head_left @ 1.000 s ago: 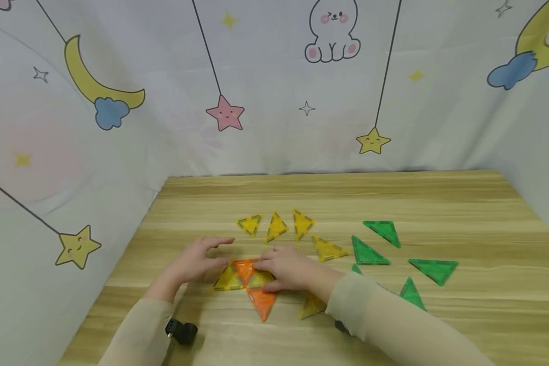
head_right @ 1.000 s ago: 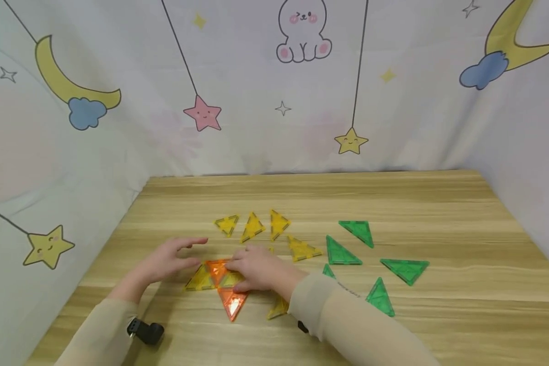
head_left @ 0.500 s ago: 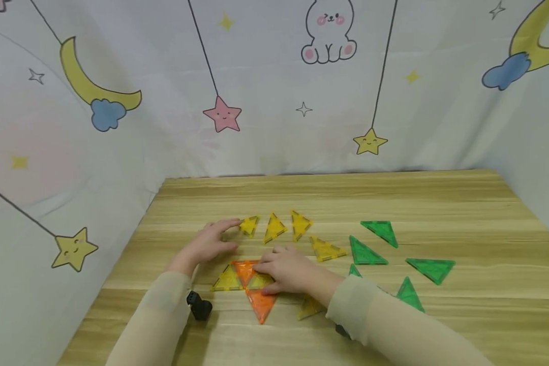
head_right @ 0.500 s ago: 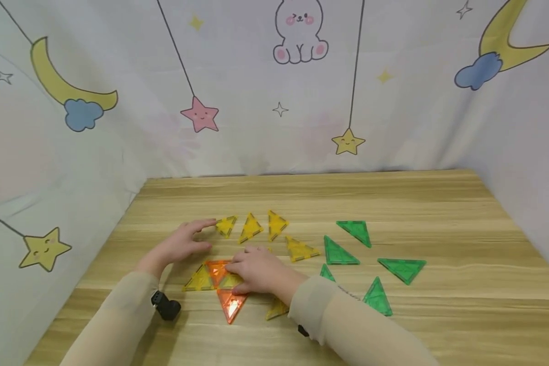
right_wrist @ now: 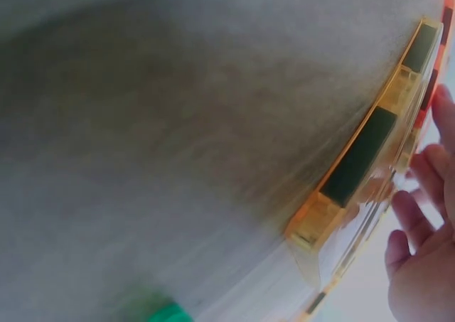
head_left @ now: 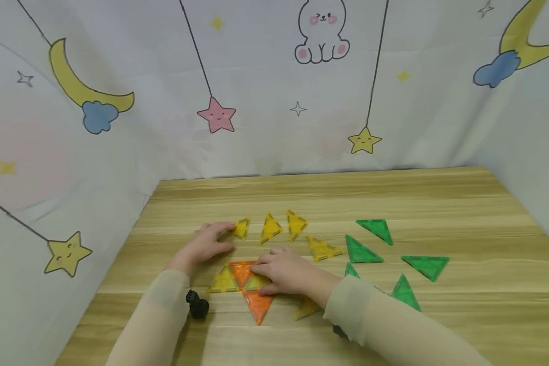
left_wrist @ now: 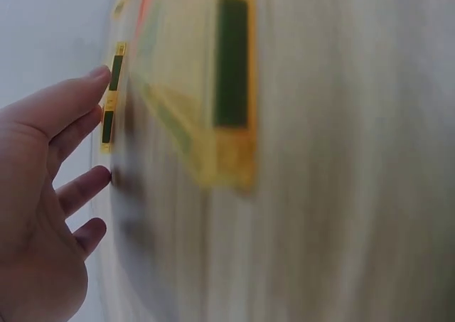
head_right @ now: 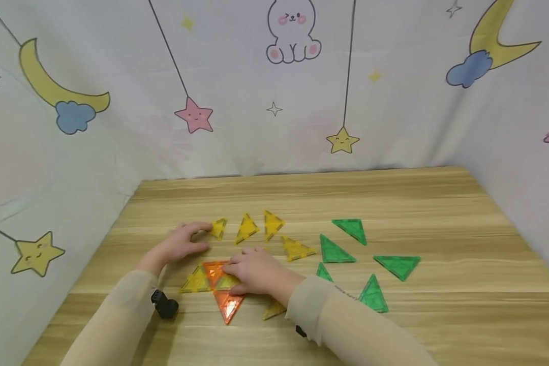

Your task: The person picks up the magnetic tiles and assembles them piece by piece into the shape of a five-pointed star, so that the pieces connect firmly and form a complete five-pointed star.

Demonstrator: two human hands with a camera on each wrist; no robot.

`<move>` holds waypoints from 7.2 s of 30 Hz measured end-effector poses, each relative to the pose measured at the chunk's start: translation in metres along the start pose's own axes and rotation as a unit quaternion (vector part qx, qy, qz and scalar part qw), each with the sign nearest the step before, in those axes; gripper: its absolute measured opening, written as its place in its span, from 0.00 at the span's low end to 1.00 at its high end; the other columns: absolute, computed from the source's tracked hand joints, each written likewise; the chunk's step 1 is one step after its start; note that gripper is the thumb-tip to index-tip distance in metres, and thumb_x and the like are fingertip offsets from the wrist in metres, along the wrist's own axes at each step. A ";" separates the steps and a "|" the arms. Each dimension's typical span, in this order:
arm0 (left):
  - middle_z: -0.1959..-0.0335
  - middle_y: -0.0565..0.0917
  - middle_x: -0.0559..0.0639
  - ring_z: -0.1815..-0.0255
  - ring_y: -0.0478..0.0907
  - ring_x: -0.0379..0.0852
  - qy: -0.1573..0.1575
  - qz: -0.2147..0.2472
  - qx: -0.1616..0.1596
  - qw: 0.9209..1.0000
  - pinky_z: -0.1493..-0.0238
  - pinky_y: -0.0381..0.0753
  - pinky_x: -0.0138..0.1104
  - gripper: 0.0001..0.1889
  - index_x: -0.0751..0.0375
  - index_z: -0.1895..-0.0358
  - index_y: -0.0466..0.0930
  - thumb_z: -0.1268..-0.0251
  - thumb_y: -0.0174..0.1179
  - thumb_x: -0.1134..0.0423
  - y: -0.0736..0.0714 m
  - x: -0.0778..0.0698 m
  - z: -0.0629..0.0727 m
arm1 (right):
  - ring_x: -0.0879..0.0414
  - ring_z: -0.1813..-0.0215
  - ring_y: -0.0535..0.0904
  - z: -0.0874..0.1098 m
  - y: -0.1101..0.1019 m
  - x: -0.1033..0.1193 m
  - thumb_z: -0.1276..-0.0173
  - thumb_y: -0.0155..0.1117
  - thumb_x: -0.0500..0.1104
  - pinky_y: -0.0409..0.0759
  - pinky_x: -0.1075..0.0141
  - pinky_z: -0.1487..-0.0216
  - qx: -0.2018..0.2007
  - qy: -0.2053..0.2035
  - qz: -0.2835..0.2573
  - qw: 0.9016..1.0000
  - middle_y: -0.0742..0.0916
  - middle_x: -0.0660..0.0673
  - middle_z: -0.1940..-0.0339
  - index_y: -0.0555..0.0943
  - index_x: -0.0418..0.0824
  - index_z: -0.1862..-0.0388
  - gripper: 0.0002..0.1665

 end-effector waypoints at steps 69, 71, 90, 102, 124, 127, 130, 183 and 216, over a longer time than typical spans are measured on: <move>0.50 0.80 0.50 0.45 0.69 0.58 0.022 0.000 -0.066 0.998 0.45 0.61 0.55 0.26 0.55 0.48 0.79 0.55 0.72 0.56 -0.007 0.041 0.119 | 0.51 0.34 0.64 -0.006 0.001 0.002 0.39 0.55 0.68 0.62 0.55 0.37 0.023 0.022 -0.024 0.999 0.71 0.54 0.34 0.66 0.53 0.30 0.41; 0.49 0.79 0.52 0.45 0.68 0.60 0.018 -0.013 -0.064 0.998 0.46 0.61 0.57 0.24 0.52 0.50 0.80 0.55 0.72 0.56 -0.008 0.039 0.123 | 0.51 0.34 0.63 -0.006 0.001 0.002 0.39 0.55 0.68 0.62 0.55 0.37 0.023 0.025 -0.026 0.999 0.71 0.54 0.34 0.65 0.53 0.30 0.41; 0.49 0.73 0.48 0.49 0.67 0.55 0.030 0.009 0.052 0.998 0.51 0.64 0.55 0.23 0.41 0.52 0.77 0.56 0.72 0.50 -0.002 0.022 0.135 | 0.51 0.36 0.64 -0.006 0.000 0.001 0.40 0.55 0.67 0.64 0.56 0.38 0.024 0.039 -0.024 0.999 0.71 0.53 0.35 0.65 0.52 0.30 0.42; 0.53 0.70 0.48 0.50 0.66 0.52 0.026 0.003 0.049 0.998 0.50 0.66 0.50 0.29 0.50 0.52 0.74 0.60 0.73 0.46 0.007 0.010 0.122 | 0.51 0.37 0.65 -0.007 0.001 0.000 0.39 0.55 0.68 0.63 0.58 0.37 0.023 0.043 -0.029 0.998 0.71 0.51 0.34 0.64 0.51 0.29 0.42; 0.54 0.72 0.48 0.54 0.68 0.49 0.026 -0.101 -0.001 0.995 0.55 0.67 0.50 0.50 0.54 0.40 0.69 0.71 0.66 0.27 0.023 -0.009 0.099 | 0.52 0.38 0.66 -0.006 0.000 0.003 0.37 0.52 0.67 0.65 0.58 0.39 0.024 0.028 -0.015 0.999 0.71 0.49 0.34 0.63 0.48 0.29 0.42; 0.51 0.72 0.49 0.51 0.68 0.51 0.027 -0.100 0.002 0.995 0.54 0.67 0.52 0.51 0.53 0.39 0.68 0.71 0.65 0.26 0.026 -0.011 0.096 | 0.52 0.38 0.66 -0.005 -0.001 0.003 0.36 0.52 0.67 0.65 0.58 0.39 0.022 0.026 -0.013 0.999 0.71 0.49 0.34 0.64 0.48 0.29 0.42; 0.48 0.72 0.51 0.48 0.68 0.53 0.027 -0.098 0.005 0.995 0.52 0.67 0.54 0.51 0.54 0.39 0.68 0.71 0.65 0.26 0.027 -0.013 0.095 | 0.52 0.37 0.66 -0.005 -0.001 0.003 0.36 0.51 0.67 0.64 0.58 0.38 0.020 0.026 -0.015 0.999 0.71 0.49 0.34 0.63 0.48 0.29 0.42; 0.40 0.69 0.53 0.43 0.65 0.58 0.053 -0.081 -0.006 0.995 0.50 0.64 0.56 0.49 0.55 0.37 0.69 0.66 0.67 0.30 0.029 -0.022 0.090 | 0.52 0.40 0.67 0.006 0.003 0.000 0.45 0.60 0.71 0.64 0.59 0.39 -0.018 0.037 -0.051 0.998 0.74 0.47 0.40 0.73 0.43 0.37 0.45; 0.38 0.71 0.55 0.43 0.67 0.65 0.029 -0.096 0.009 0.995 0.53 0.63 0.61 0.40 0.50 0.39 0.72 0.59 0.68 0.36 0.004 0.008 0.099 | 0.54 0.39 0.66 -0.030 0.001 0.027 0.44 0.58 0.72 0.65 0.61 0.40 -0.011 0.063 0.001 0.998 0.74 0.49 0.39 0.73 0.46 0.36 0.44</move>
Point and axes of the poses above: each hand's wrist, its own z-axis away from the middle knuckle, its own y-axis out of the palm, x = y × z, the point moved 5 cm from there along -z, towards the middle knuckle
